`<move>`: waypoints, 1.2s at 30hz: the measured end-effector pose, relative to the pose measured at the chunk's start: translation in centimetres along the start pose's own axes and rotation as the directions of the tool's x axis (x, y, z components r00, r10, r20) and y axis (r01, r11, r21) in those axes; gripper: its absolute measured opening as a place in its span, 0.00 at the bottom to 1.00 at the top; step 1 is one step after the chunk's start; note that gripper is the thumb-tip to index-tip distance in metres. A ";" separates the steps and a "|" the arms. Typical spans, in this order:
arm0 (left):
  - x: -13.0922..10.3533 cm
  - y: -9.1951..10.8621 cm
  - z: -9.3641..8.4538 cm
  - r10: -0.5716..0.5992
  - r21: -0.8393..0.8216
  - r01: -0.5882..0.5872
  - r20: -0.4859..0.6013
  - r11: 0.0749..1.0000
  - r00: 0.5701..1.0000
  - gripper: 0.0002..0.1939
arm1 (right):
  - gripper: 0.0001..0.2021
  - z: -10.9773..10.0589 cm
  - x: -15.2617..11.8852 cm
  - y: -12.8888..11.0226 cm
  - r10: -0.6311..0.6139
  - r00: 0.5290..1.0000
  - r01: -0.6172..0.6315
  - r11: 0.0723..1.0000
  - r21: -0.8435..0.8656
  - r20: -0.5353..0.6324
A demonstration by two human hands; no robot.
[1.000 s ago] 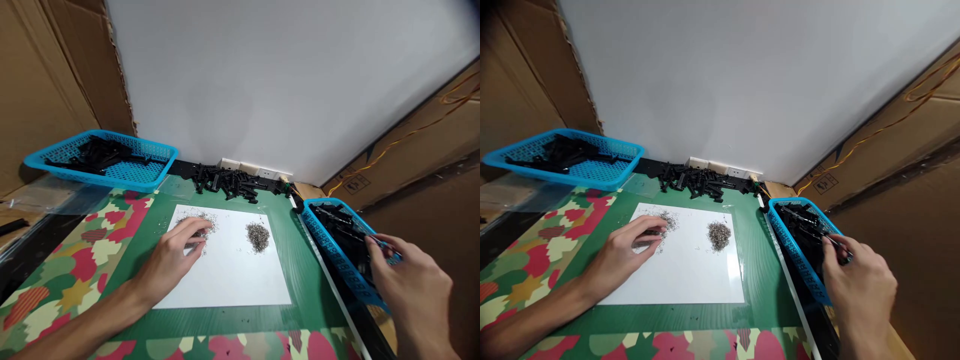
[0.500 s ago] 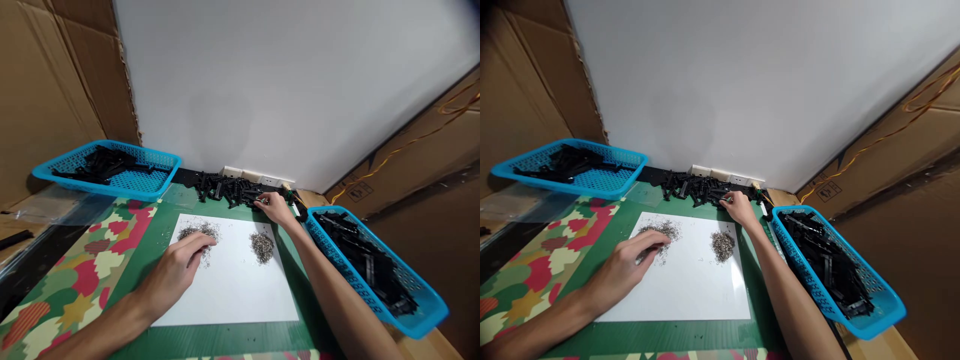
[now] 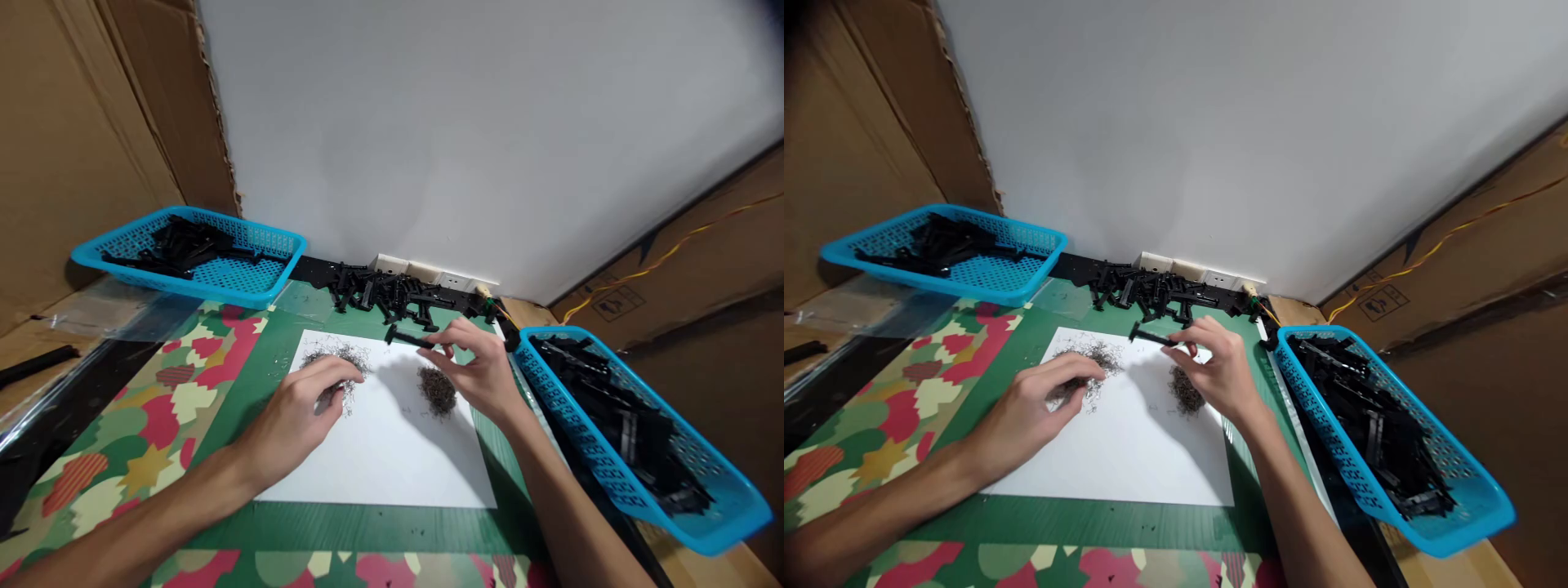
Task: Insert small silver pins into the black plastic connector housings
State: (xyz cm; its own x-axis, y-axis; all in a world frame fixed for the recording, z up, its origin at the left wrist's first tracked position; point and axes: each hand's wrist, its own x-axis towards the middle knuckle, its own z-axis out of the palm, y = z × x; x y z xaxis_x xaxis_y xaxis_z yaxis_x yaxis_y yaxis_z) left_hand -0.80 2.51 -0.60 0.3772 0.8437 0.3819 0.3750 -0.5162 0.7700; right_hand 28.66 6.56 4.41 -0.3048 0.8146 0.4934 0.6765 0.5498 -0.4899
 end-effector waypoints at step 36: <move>-0.3 1.5 0.3 -0.272 -0.214 0.292 0.120 0.932 0.955 0.16 | 0.07 2.0 -2.3 -1.8 -0.030 0.811 0.129 0.983 -0.129 0.584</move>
State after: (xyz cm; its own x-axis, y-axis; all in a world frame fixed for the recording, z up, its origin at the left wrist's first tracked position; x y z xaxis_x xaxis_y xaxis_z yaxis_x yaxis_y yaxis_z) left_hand -0.15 1.43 0.25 0.3596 0.9283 0.0942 0.2787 -0.2032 0.9386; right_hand 26.79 4.07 2.67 -0.6592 0.7519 -0.0051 0.7123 0.6222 -0.3249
